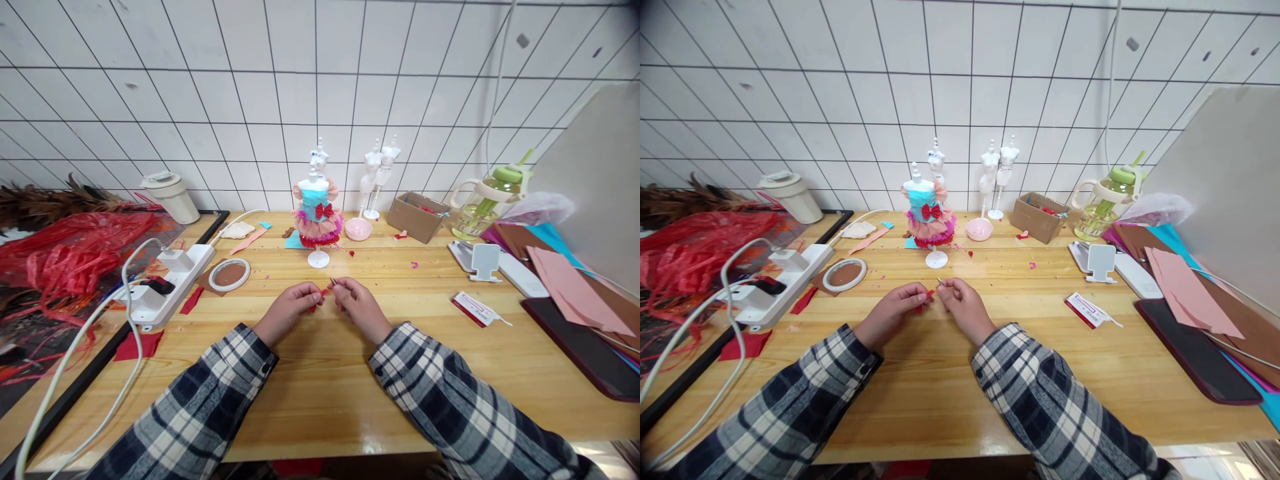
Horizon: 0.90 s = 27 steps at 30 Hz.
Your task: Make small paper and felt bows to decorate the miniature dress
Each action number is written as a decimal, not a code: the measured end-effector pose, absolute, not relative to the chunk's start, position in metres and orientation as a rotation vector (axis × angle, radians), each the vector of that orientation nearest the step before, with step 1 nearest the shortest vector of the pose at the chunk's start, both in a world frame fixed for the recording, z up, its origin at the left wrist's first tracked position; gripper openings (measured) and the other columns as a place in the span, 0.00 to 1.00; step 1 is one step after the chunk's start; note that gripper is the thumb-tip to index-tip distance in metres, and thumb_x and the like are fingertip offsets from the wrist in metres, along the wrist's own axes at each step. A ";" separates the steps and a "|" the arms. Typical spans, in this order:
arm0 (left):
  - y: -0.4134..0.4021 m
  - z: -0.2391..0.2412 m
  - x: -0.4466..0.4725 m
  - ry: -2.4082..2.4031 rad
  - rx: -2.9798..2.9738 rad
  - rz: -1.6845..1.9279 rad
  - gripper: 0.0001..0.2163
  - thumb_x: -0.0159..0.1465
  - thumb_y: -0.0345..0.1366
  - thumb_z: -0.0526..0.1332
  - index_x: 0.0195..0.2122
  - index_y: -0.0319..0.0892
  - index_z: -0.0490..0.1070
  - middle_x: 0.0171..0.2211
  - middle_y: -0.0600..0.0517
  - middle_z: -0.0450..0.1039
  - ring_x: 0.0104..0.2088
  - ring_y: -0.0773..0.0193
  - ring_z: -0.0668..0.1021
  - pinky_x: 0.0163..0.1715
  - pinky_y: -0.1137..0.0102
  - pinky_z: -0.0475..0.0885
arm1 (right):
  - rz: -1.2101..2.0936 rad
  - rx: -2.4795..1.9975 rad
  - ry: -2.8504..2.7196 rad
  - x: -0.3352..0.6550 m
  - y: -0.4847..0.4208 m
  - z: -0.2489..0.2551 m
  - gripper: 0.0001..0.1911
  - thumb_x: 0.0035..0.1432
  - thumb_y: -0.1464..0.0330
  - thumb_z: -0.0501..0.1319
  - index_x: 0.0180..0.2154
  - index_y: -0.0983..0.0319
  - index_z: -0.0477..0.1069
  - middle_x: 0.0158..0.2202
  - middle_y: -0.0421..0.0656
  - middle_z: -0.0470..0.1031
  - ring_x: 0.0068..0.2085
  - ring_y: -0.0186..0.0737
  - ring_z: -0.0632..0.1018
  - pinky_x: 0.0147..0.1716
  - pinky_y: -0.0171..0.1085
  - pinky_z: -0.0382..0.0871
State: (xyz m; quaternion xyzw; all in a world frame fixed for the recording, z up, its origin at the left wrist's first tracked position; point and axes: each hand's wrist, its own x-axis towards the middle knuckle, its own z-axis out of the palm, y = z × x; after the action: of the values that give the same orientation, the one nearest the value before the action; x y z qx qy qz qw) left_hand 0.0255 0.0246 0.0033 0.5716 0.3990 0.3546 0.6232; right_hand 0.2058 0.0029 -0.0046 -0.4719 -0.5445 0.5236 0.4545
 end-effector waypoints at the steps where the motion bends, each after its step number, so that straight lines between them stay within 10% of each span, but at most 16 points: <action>1: 0.026 0.003 0.025 0.950 1.305 0.865 0.11 0.56 0.43 0.65 0.29 0.40 0.71 0.27 0.53 0.68 0.28 0.67 0.67 0.32 0.71 0.61 | 1.258 -1.195 -1.376 0.206 0.002 -0.007 0.22 0.61 0.50 0.52 0.36 0.61 0.69 0.21 0.36 0.62 0.23 0.33 0.64 0.25 0.35 0.58; 27: 0.024 0.004 0.028 1.071 1.500 0.975 0.11 0.57 0.43 0.62 0.29 0.39 0.69 0.26 0.54 0.68 0.29 0.66 0.69 0.33 0.71 0.65 | 1.113 -1.291 -1.750 0.200 -0.003 -0.022 0.22 0.68 0.54 0.41 0.35 0.59 0.65 0.20 0.35 0.64 0.25 0.34 0.69 0.31 0.35 0.62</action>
State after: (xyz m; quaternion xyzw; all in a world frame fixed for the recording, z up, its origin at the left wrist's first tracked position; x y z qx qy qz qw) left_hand 0.0282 0.0239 0.0039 0.6215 0.4435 0.4038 0.5040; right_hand 0.1996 -0.0028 -0.0216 -0.4967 -0.6730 0.4281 0.3423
